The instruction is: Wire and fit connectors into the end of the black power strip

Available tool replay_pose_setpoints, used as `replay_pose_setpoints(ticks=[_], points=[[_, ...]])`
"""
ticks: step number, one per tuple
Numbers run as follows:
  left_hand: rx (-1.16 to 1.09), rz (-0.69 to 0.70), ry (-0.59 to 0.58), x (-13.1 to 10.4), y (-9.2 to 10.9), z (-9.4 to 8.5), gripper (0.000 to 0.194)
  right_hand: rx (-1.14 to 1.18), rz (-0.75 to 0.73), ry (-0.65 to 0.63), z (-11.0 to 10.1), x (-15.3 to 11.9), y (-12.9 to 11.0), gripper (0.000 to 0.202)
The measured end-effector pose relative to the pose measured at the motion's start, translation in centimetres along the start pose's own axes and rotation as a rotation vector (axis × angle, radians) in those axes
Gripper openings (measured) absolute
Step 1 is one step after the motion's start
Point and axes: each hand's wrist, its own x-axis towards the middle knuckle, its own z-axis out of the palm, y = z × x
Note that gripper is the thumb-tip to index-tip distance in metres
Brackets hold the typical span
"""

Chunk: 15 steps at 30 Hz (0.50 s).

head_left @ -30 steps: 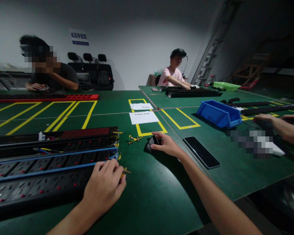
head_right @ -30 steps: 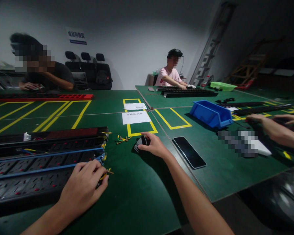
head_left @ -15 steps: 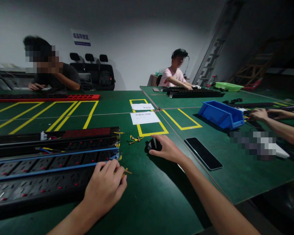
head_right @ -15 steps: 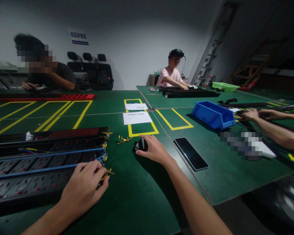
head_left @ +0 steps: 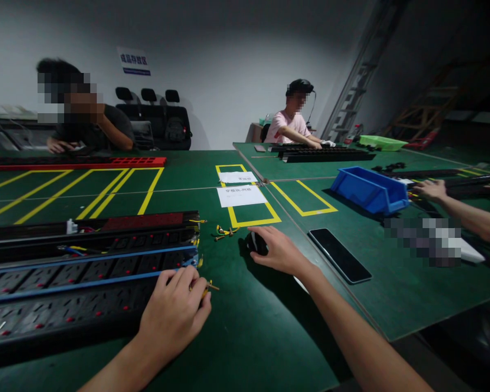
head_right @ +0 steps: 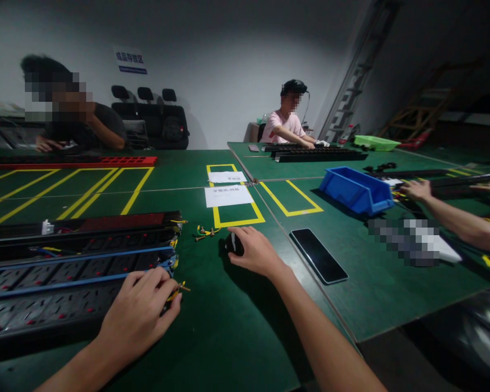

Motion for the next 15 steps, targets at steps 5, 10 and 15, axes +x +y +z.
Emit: replay_pose_setpoints(ticks=[5, 10, 15], points=[[-0.007, -0.006, 0.0, 0.0, -0.01, 0.05, 0.016, -0.012, 0.005, 0.007, 0.17, 0.03, 0.16, 0.061], [-0.006, -0.008, -0.009, -0.05, -0.02, 0.1, 0.016, 0.033, 0.012, 0.008, 0.4, 0.04, 0.6, 0.061], [-0.007, -0.008, -0.007, -0.11, -0.03, 0.11, 0.017, 0.107, 0.029, 0.01, 0.57, 0.0, 1.0, 0.061]])
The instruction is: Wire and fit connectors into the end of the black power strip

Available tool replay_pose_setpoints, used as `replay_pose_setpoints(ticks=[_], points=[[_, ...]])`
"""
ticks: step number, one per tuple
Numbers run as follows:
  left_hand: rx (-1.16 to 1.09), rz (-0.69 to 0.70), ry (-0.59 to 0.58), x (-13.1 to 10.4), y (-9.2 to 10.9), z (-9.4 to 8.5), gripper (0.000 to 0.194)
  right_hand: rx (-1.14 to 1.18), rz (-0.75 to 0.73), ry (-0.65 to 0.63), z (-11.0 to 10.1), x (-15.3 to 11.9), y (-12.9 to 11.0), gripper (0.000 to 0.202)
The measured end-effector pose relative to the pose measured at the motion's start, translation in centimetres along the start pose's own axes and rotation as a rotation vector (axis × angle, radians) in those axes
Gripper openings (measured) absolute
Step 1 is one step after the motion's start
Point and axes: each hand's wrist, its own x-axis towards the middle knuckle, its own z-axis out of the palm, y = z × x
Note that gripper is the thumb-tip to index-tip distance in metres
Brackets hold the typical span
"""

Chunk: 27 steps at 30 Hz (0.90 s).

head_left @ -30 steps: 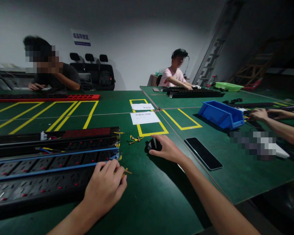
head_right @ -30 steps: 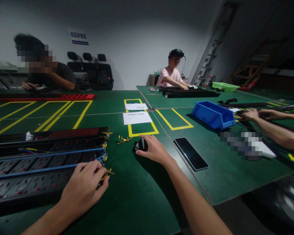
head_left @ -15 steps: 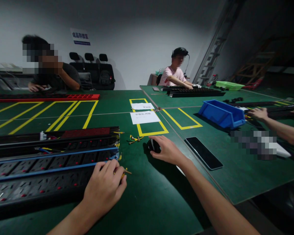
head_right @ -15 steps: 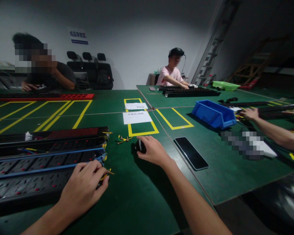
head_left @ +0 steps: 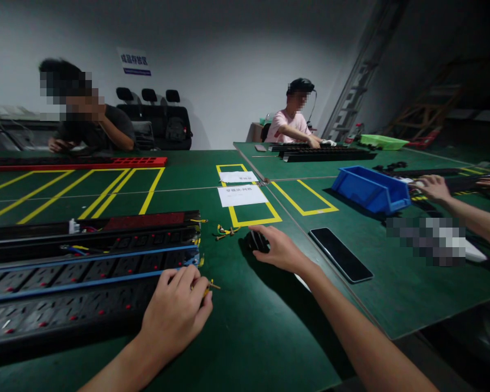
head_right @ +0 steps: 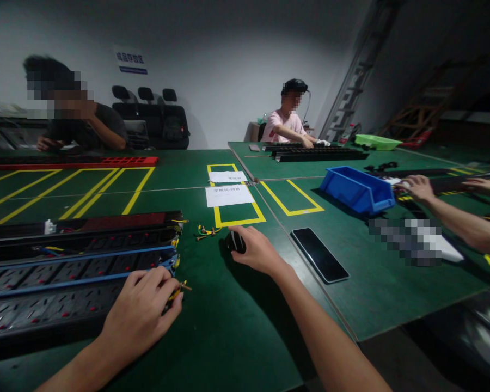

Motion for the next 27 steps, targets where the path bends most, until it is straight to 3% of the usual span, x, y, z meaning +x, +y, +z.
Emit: replay_pose_setpoints(ticks=[27], points=[[-0.003, 0.004, -0.004, 0.0, 0.0, -0.2, 0.017, 0.187, 0.086, -0.059, -1.6, 0.1, 0.9, 0.066]])
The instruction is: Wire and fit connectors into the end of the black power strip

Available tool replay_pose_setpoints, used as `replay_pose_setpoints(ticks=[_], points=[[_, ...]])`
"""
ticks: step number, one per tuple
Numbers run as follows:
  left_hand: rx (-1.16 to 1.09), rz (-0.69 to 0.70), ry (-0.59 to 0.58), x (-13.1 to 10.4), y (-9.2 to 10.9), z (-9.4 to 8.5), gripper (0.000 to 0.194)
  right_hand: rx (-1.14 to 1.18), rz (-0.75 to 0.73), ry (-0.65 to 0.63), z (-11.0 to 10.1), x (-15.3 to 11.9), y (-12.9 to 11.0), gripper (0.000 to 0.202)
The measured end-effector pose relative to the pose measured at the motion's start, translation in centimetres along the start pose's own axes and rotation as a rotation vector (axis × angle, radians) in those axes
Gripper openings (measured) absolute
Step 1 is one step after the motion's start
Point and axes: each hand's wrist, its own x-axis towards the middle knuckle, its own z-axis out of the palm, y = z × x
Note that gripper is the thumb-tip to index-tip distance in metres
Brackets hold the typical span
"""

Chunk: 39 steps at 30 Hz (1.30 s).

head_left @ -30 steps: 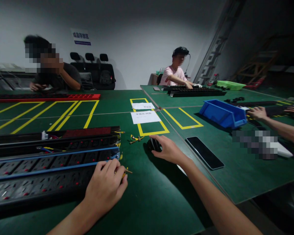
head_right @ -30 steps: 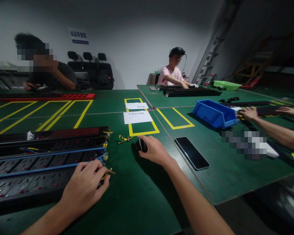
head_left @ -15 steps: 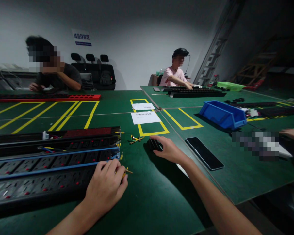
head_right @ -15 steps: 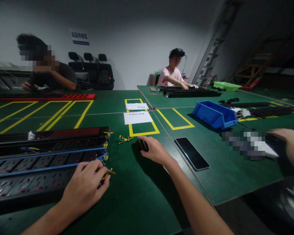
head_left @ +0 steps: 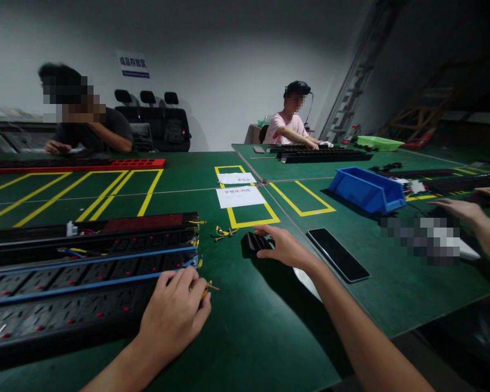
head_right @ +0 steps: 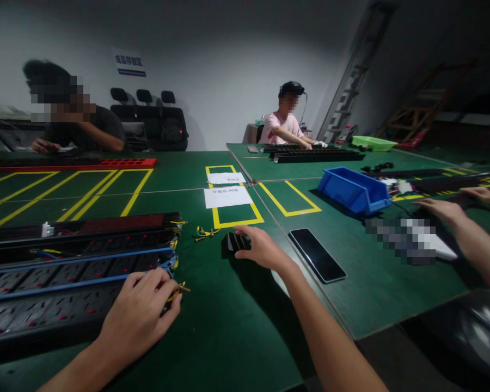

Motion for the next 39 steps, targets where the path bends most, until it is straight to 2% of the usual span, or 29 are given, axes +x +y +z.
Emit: replay_pose_setpoints(ticks=[8, 16, 21, 24, 31, 39], points=[[0.013, 0.016, 0.014, 0.1, -0.2, 0.0, 0.017, 0.067, 0.004, 0.02, 0.0, 0.2, 0.7, 0.063], [0.015, 0.02, 0.02, 0.1, -0.3, 0.1, 0.02, -0.18, -0.018, -0.008, 0.2, 0.1, 1.7, 0.08], [0.021, 0.029, 0.023, 0.2, -0.2, -0.1, 0.021, -0.225, -0.028, 0.009, 0.4, 0.4, 1.4, 0.068], [0.024, 0.038, 0.037, 0.3, -0.2, -0.1, 0.021, -0.204, -0.024, 0.021, 0.4, 0.4, 1.1, 0.059], [0.021, 0.028, 0.022, 0.2, -0.2, 0.0, 0.021, -0.144, -0.007, 0.025, 0.2, 0.4, 0.8, 0.055], [0.028, 0.025, 0.008, 0.1, -0.3, 0.1, 0.02, -0.041, 0.019, 0.041, 0.2, 0.3, 0.0, 0.057]])
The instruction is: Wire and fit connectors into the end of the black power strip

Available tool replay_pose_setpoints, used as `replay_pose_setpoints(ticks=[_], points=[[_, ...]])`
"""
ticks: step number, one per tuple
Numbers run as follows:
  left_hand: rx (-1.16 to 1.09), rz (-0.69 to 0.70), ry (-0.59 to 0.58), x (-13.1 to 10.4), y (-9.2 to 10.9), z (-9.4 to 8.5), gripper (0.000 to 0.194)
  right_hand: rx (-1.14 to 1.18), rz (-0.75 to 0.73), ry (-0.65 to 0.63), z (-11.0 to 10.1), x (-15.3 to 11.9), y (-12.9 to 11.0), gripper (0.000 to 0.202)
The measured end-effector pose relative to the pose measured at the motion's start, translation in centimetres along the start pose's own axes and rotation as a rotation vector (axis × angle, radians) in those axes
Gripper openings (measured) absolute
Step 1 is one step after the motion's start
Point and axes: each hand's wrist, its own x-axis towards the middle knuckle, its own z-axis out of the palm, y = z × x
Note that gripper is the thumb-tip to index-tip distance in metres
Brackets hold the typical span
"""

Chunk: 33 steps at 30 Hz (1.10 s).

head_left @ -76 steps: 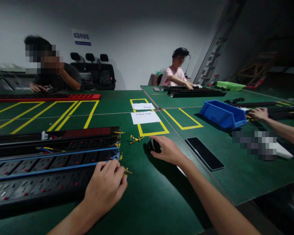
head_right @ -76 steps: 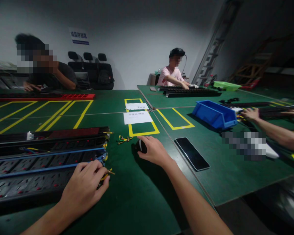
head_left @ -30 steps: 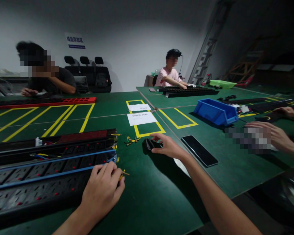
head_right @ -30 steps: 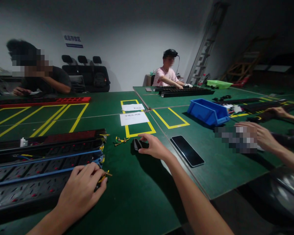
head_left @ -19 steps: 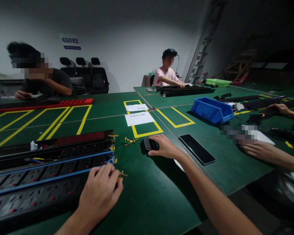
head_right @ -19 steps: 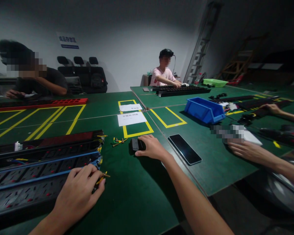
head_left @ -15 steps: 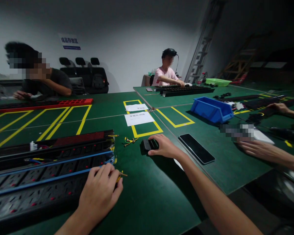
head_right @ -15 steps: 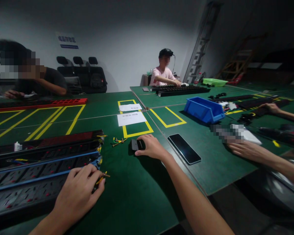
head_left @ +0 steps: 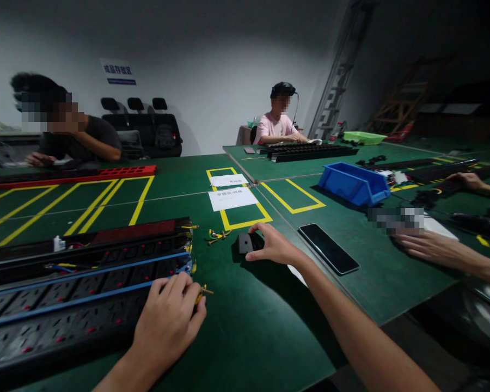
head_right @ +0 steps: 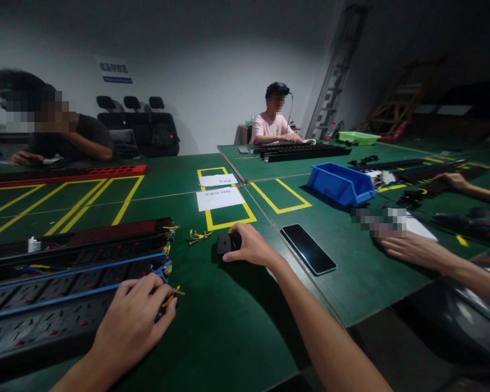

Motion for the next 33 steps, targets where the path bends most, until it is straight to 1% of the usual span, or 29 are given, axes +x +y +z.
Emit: replay_pose_setpoints(ticks=[3, 5, 7, 10, 13, 15, 19, 27, 29, 33], points=[[-0.008, -0.007, -0.003, 0.0, 0.0, -0.1, 0.02, 0.016, -0.03, 0.032, 0.0, -0.3, -1.4, 0.054], [-0.011, -0.014, -0.01, 0.0, 0.1, -0.1, 0.019, 0.014, -0.06, 0.02, 0.1, -0.7, -2.7, 0.051], [-0.008, -0.026, -0.025, -0.1, 0.3, -0.1, 0.018, 0.03, -0.092, -0.034, 0.4, -1.2, -4.1, 0.05], [-0.001, -0.041, -0.046, -0.2, 0.4, 0.0, 0.015, 0.072, -0.144, -0.153, 1.2, -1.9, -5.9, 0.051], [-0.004, -0.054, -0.063, -0.3, 0.4, 0.2, 0.013, 0.076, -0.187, -0.27, 2.0, -2.4, -7.3, 0.056], [0.002, -0.056, -0.065, -0.4, 0.4, 0.3, 0.012, 0.072, -0.206, -0.309, 2.4, -2.7, -7.9, 0.058], [0.009, -0.047, -0.059, -0.4, 0.5, 0.4, 0.012, 0.107, -0.216, -0.324, 3.2, -3.0, -8.5, 0.058], [-0.014, -0.043, -0.048, -0.5, 0.6, 0.4, 0.017, 0.18, -0.224, -0.332, 5.6, -3.2, -8.6, 0.067], [-0.025, -0.047, -0.063, -0.5, 0.6, 0.3, 0.019, 0.206, -0.217, -0.339, 5.7, -3.2, -8.6, 0.067], [-0.053, -0.06, -0.08, -0.4, 0.7, -0.1, 0.02, 0.277, -0.2, -0.363, 5.4, -3.3, -8.6, 0.064]])
